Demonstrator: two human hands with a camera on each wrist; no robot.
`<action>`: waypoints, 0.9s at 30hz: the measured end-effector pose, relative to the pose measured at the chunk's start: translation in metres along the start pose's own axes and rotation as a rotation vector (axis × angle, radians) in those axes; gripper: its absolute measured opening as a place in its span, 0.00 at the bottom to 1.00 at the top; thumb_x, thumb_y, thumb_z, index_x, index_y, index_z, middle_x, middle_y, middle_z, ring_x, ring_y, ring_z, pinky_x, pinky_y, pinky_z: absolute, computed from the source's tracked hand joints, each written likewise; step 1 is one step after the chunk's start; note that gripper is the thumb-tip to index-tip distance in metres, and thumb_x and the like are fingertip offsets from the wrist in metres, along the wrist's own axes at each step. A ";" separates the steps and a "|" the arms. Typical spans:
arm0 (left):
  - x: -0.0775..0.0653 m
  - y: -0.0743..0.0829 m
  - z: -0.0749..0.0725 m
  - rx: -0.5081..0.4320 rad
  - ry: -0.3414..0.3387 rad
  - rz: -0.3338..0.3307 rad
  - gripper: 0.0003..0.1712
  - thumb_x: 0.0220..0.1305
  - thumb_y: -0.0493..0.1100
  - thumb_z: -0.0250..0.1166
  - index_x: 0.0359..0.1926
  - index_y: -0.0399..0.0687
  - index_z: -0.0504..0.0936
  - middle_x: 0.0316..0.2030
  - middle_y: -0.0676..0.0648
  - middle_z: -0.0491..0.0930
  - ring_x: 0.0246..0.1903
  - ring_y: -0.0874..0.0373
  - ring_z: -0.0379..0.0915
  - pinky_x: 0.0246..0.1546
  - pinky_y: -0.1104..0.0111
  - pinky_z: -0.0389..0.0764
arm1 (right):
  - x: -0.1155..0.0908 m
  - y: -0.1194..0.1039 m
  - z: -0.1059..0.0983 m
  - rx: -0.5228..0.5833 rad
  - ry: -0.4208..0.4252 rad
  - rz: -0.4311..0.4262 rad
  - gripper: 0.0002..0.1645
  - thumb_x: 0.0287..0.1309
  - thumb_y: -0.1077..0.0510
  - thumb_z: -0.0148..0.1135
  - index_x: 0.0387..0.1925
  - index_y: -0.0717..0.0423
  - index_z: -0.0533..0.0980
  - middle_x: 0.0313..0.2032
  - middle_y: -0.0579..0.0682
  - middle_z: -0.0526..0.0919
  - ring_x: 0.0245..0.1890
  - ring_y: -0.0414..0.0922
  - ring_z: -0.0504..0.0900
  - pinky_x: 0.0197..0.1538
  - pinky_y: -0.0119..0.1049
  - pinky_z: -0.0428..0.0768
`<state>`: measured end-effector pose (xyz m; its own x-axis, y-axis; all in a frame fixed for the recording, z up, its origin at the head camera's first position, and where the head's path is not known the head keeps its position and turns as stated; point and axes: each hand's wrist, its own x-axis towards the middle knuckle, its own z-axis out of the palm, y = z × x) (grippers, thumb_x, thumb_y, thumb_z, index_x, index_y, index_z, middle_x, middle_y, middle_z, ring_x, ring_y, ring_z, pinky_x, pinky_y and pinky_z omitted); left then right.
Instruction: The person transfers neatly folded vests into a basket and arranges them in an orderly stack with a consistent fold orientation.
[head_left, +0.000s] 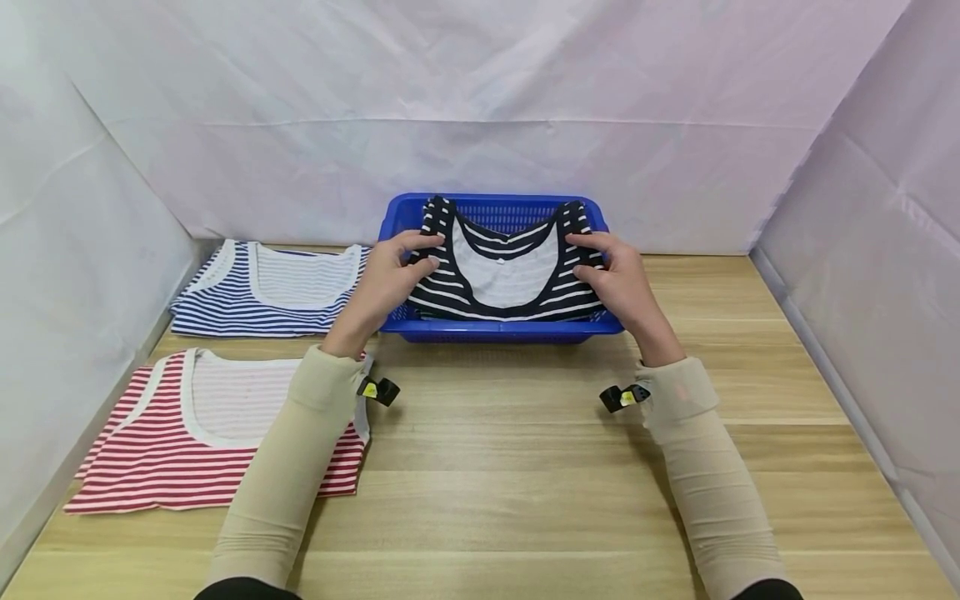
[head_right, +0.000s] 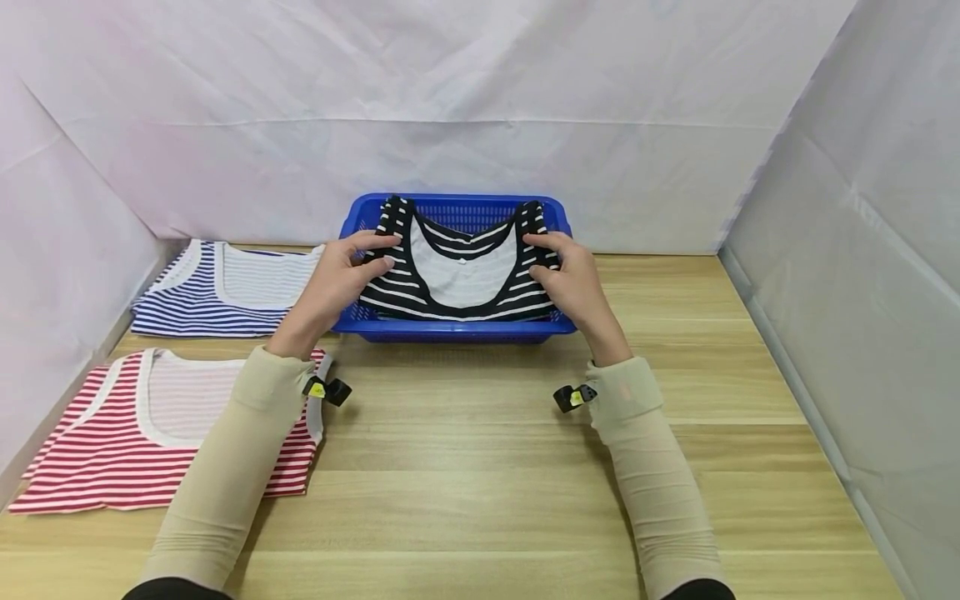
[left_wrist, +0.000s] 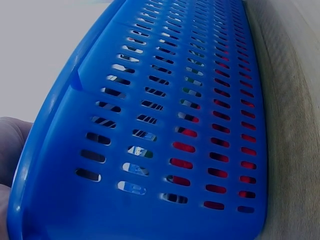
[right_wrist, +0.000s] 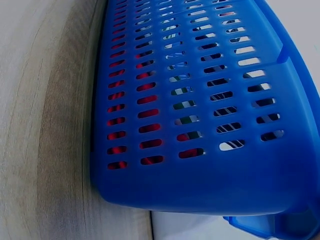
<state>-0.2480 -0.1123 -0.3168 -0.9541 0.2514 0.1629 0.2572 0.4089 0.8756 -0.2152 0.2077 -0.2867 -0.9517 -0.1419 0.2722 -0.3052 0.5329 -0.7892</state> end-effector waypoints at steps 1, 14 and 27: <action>0.000 0.000 0.000 0.013 -0.005 0.000 0.21 0.66 0.46 0.60 0.60 0.53 0.78 0.66 0.52 0.62 0.65 0.63 0.51 0.60 0.64 0.60 | 0.002 0.005 0.000 -0.001 0.003 -0.004 0.26 0.57 0.71 0.57 0.59 0.64 0.74 0.60 0.56 0.71 0.63 0.46 0.63 0.42 0.35 0.65; 0.000 0.001 0.002 0.064 -0.034 -0.002 0.23 0.65 0.49 0.60 0.60 0.54 0.78 0.67 0.52 0.60 0.66 0.59 0.51 0.54 0.62 0.66 | 0.008 0.027 0.002 -0.014 0.010 -0.029 0.25 0.56 0.68 0.59 0.57 0.58 0.76 0.59 0.50 0.72 0.58 0.43 0.66 0.40 0.36 0.65; 0.002 0.001 0.003 0.087 -0.032 0.006 0.22 0.65 0.50 0.60 0.60 0.54 0.78 0.66 0.52 0.61 0.66 0.60 0.51 0.56 0.61 0.64 | 0.000 -0.006 0.001 -0.059 -0.004 -0.031 0.24 0.58 0.71 0.55 0.57 0.67 0.74 0.59 0.60 0.71 0.47 0.50 0.68 0.38 0.36 0.62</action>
<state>-0.2496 -0.1091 -0.3172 -0.9475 0.2813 0.1521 0.2765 0.4816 0.8316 -0.2133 0.2034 -0.2825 -0.9421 -0.1621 0.2935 -0.3318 0.5763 -0.7468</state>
